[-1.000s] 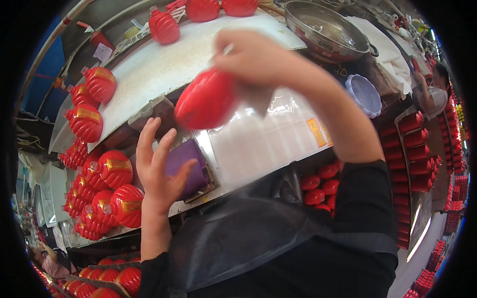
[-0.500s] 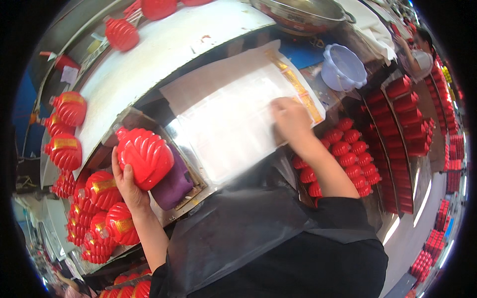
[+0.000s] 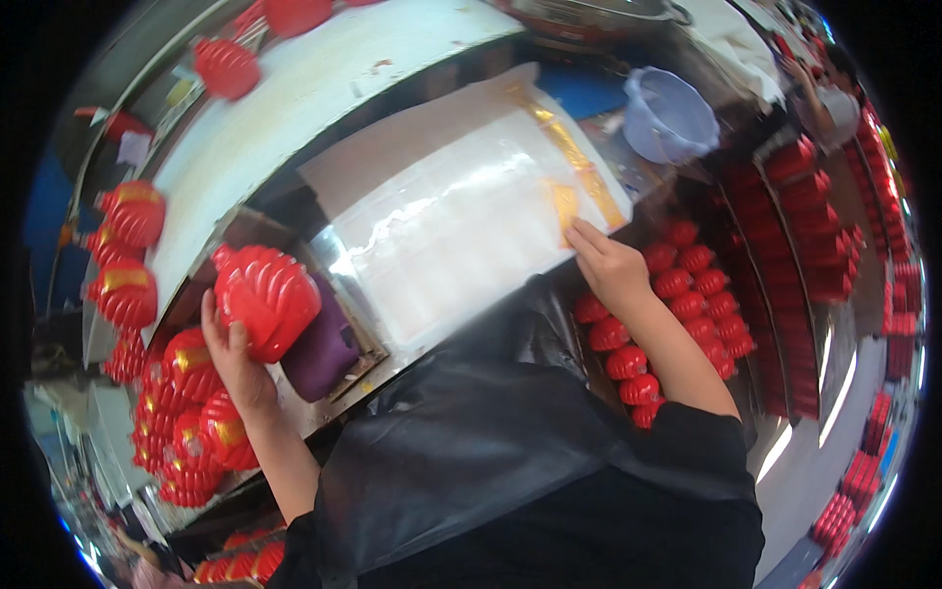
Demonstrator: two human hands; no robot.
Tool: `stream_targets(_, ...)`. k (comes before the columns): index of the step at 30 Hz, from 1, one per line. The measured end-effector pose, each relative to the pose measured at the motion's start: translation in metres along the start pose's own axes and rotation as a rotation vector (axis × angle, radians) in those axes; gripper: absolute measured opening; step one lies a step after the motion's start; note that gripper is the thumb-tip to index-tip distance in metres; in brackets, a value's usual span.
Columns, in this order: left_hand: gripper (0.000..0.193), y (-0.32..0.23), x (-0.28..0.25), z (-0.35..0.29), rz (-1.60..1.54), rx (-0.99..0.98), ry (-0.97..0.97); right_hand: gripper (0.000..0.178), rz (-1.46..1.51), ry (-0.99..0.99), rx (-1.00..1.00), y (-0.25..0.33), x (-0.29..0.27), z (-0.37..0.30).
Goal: The person repeatedly picks up red plastic bottles, applies a gold label to each bottle's body, smooths the label, and places the labeled bottle into a metal bowl. The process is repeated for multiple bottles throughout the clip.
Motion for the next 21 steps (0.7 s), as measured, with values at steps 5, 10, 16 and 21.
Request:
stream_targets(5, 0.083, 0.001, 0.003, -0.004, -0.01, -0.035, 0.025, 0.014, 0.331, 0.079, 0.186, 0.007, -0.004, 0.025)
stream_targets(10, 0.089, -0.007, 0.007, -0.006, 0.144, -0.009, -0.02, 0.028, 1.001, 0.314, 0.575, 0.022, 0.023, 0.1)
stream_targets(16, 0.091, -0.005, 0.006, -0.008, 0.143, -0.07, -0.017, 0.031, 1.331, 0.443, 0.483, 0.095, 0.028, 0.248)
stream_targets(21, 0.06, -0.007, 0.001, -0.001, 0.13, -0.056, 0.012, 0.015, 0.929, 0.035, -0.351, 0.174, -0.026, 0.321)
Point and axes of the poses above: each hand's wrist, its own z-axis towards the middle knuckle, its own x-axis out of the palm, y = z × x, the point moved 6 cm from there along z, towards the middle knuckle, and after that the axes turned 15 degrees about -x, right-handed, at the moved point
